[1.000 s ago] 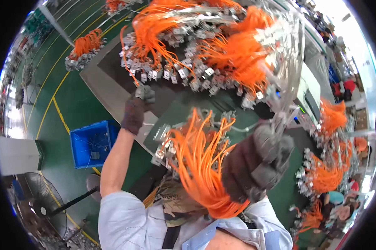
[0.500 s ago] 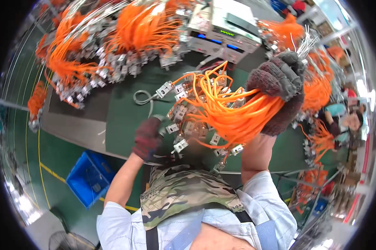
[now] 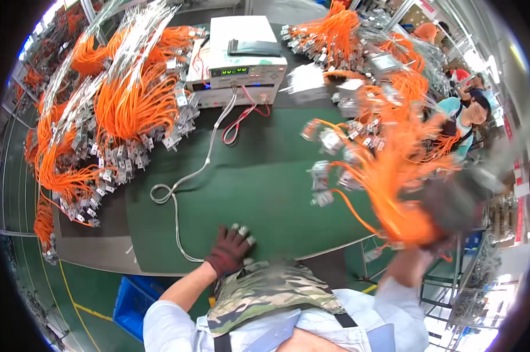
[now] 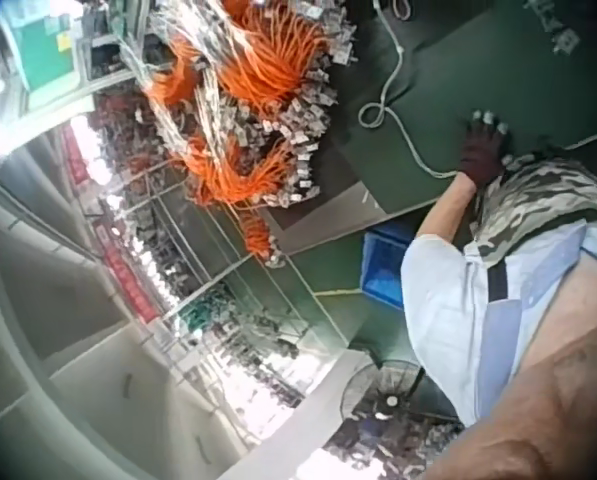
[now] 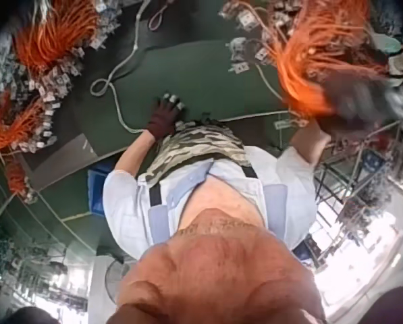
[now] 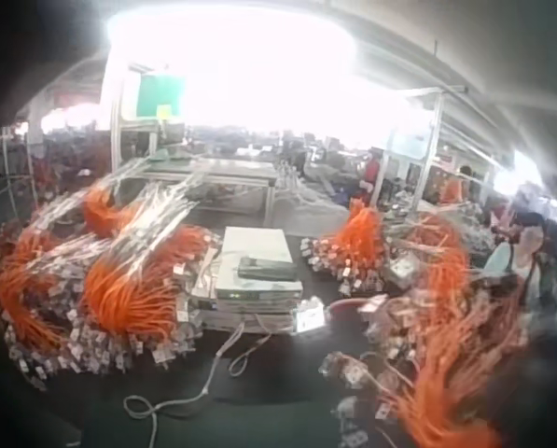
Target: Assembling and organizing wire harness components at a factory workstation.
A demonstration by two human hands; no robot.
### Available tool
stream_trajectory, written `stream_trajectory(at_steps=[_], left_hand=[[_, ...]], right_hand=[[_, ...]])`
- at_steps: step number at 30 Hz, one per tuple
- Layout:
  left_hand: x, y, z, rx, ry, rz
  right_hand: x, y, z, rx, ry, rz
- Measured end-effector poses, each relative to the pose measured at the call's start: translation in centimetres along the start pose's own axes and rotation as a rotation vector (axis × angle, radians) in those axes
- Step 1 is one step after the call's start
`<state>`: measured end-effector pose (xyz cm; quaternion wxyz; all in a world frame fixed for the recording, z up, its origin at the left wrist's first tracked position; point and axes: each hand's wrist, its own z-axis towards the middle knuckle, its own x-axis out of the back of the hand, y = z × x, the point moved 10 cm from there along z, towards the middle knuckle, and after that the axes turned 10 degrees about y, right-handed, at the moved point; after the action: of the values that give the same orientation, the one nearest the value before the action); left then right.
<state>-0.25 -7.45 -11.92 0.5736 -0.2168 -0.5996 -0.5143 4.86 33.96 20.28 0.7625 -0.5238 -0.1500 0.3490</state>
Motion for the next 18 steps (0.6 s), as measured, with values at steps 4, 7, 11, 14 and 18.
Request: stream_trajectory(at_steps=[4, 7, 11, 14, 18], left_hand=[[0.2, 0.8, 0.4, -0.083, -0.023, -0.027], [0.4, -0.5, -5.0, -0.039, -0.040, 0.112], [0.5, -7.1, -6.7, -0.044, -0.022, 0.196], [4.1, -14.4, -6.2, 0.164, 0.018, 0.262], [6.2, -30.6, -17.1, 0.399, 0.198, 0.605]], right_hand=[[-2.3, 1.1, 2.0, 0.891, 0.145, -0.937], [-6.4, 0.9, 4.5, -0.221, -0.057, 0.715], [-3.1, 4.8, 4.4, -0.352, 0.140, 0.807], [-3.4, 6.1, 2.1, -0.416, 0.145, 0.848], [-7.7, 2.6, 2.4, -0.304, -0.044, 0.880]])
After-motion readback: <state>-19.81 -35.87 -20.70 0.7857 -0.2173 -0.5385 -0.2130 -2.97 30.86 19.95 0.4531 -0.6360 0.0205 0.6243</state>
